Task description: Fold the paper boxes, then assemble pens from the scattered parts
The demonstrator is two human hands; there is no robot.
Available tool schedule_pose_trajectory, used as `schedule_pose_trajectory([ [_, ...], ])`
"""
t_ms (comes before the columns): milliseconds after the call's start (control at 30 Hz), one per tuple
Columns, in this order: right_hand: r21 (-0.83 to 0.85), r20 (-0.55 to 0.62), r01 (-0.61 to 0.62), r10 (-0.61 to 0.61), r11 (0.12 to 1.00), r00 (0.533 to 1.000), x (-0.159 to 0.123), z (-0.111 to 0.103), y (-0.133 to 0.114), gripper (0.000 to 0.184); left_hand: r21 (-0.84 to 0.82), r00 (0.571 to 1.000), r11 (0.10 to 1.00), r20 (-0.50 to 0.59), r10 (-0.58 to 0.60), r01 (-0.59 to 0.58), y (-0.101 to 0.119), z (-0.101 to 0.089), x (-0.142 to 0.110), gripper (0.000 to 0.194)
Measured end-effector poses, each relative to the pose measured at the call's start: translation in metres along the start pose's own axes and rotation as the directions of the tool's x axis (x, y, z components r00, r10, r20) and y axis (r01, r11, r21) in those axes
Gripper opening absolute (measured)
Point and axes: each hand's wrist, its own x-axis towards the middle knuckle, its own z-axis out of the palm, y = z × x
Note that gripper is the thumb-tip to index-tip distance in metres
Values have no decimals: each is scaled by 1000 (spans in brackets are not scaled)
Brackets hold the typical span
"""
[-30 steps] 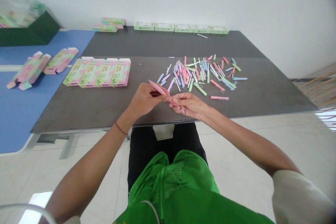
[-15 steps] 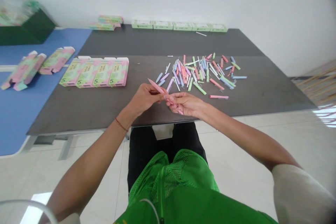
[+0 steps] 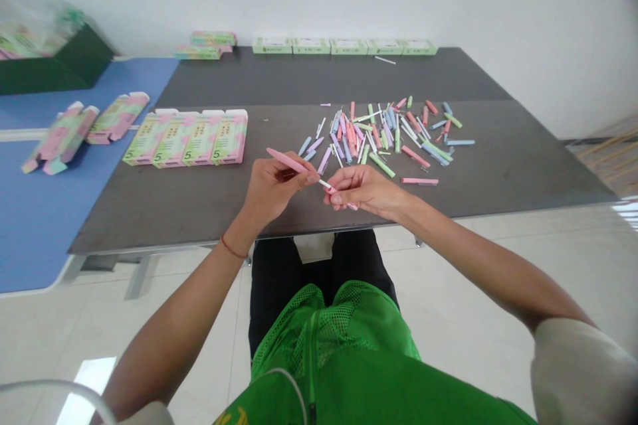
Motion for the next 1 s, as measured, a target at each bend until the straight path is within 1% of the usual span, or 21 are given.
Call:
schedule_pose_trajectory([
  [67,-45,0,62,-62,997,998,-6,4,-2,29,-39,998,998,-53,39,-41,3,0,-7,20],
  [100,-55,-5,91,-92,994,996,-10,7,-2,27,-72,997,997,-69,28,-33,4,1,-11,19],
  [167,-63,-17,138,-139,988,990,-16,12,-3,25,-169,995,985,-88,-36,21,4,4,-20,18],
  [267,-64,-45,169,-173,983,984,-24,21,-2,22,-332,983,937,-107,-147,105,4,11,-31,21],
  [367,-57,-74,193,-197,980,978,-30,26,-1,21,-433,972,891,-116,-206,137,8,18,-40,26],
  [533,-35,-92,219,-221,975,971,-35,33,1,22,-517,968,835,-43,-246,189,16,23,-49,29],
  [667,-15,-95,236,-236,972,967,-37,38,0,19,-575,957,780,17,-288,245,16,27,-56,30],
  [800,-8,-94,223,-223,975,970,-40,40,0,16,-607,951,751,26,-308,260,14,31,-61,29],
  [1000,-16,-68,212,-213,977,975,-44,41,0,18,-594,951,760,28,-307,263,14,32,-62,30],
])
